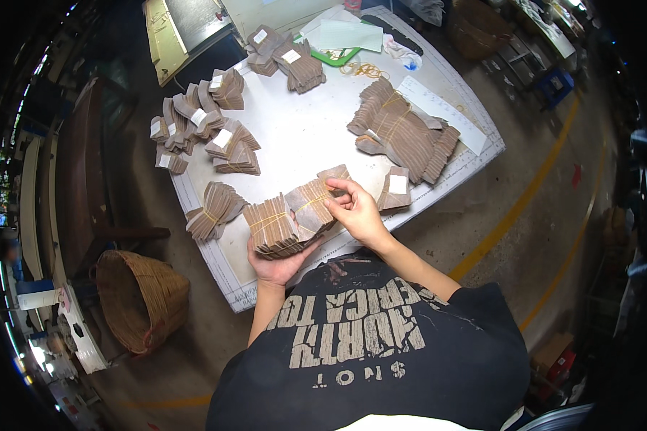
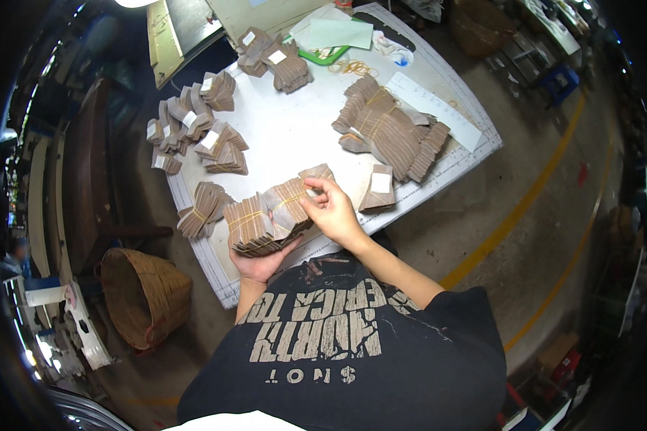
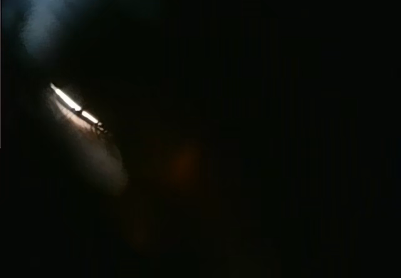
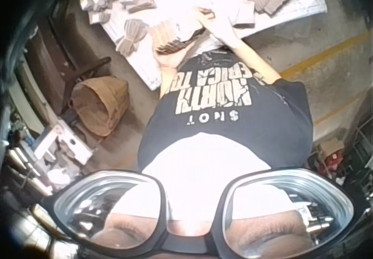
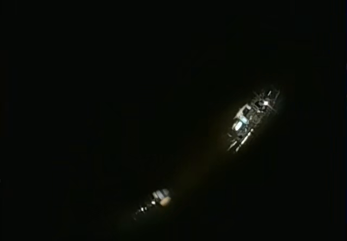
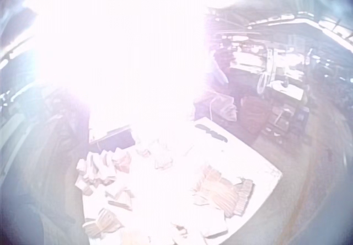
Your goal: The person repeatedly gathers stacks of brown paper sheets, aligns them, and secures them with rubber bands. They then place the finished bundles on the table and repeat the process with new stacks.
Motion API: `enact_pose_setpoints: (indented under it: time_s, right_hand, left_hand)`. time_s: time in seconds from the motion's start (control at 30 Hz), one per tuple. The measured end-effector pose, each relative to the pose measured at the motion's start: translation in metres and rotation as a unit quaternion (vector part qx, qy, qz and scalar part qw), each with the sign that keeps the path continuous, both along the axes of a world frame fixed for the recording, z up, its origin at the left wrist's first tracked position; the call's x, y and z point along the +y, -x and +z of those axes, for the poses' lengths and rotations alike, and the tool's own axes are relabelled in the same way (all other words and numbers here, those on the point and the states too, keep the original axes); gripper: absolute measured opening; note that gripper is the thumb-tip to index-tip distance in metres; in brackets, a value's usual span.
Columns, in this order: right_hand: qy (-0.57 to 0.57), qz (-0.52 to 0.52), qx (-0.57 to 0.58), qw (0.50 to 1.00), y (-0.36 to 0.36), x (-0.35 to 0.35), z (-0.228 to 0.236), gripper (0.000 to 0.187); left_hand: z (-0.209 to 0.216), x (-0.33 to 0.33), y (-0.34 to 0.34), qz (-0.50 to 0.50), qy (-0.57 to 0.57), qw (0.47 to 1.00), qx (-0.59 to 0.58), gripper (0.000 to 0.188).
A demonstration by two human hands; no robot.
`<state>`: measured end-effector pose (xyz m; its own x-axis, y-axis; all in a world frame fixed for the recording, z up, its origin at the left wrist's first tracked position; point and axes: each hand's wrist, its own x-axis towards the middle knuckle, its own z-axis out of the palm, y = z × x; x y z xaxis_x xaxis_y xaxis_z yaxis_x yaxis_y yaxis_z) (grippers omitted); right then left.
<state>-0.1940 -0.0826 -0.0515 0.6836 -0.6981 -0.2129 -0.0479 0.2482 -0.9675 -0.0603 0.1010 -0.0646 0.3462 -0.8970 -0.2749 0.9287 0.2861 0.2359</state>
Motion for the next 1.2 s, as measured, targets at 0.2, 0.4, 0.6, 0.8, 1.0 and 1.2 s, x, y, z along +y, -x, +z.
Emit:
enact_pose_setpoints:
  time_s: [0.2, 0.4, 0.6, 0.8, 1.0, 1.2]
  right_hand:
    - [0.016, 0.019, 0.021, 0.999, 0.000, 0.003, 0.024, 0.062]
    - [-0.125, 0.063, -0.021, 0.990, -0.002, -0.005, 0.025, 0.062]
    - [-0.097, 0.112, -0.042, 0.988, -0.002, 0.005, 0.001, 0.058]
    - [0.106, 0.037, 0.090, 0.990, -0.005, 0.015, 0.011, 0.068]
    - [0.170, -0.004, 0.094, 0.981, -0.004, 0.021, 0.028, 0.066]
    - [0.245, -0.040, 0.103, 0.963, 0.005, 0.014, 0.033, 0.064]
  left_hand:
    - [-0.007, 0.008, -0.007, -0.018, 0.048, 0.997, -0.050, 0.095]
    - [0.003, 0.003, -0.003, -0.021, 0.079, 0.996, -0.040, 0.095]
    - [-0.002, 0.017, -0.012, -0.040, 0.054, 0.997, -0.046, 0.089]
    - [-0.016, 0.034, -0.031, -0.043, 0.026, 0.992, -0.112, 0.079]
    - [-0.025, 0.042, -0.034, -0.037, -0.040, 0.980, -0.194, 0.076]
    - [-0.013, 0.016, -0.037, -0.013, -0.158, 0.951, -0.264, 0.049]
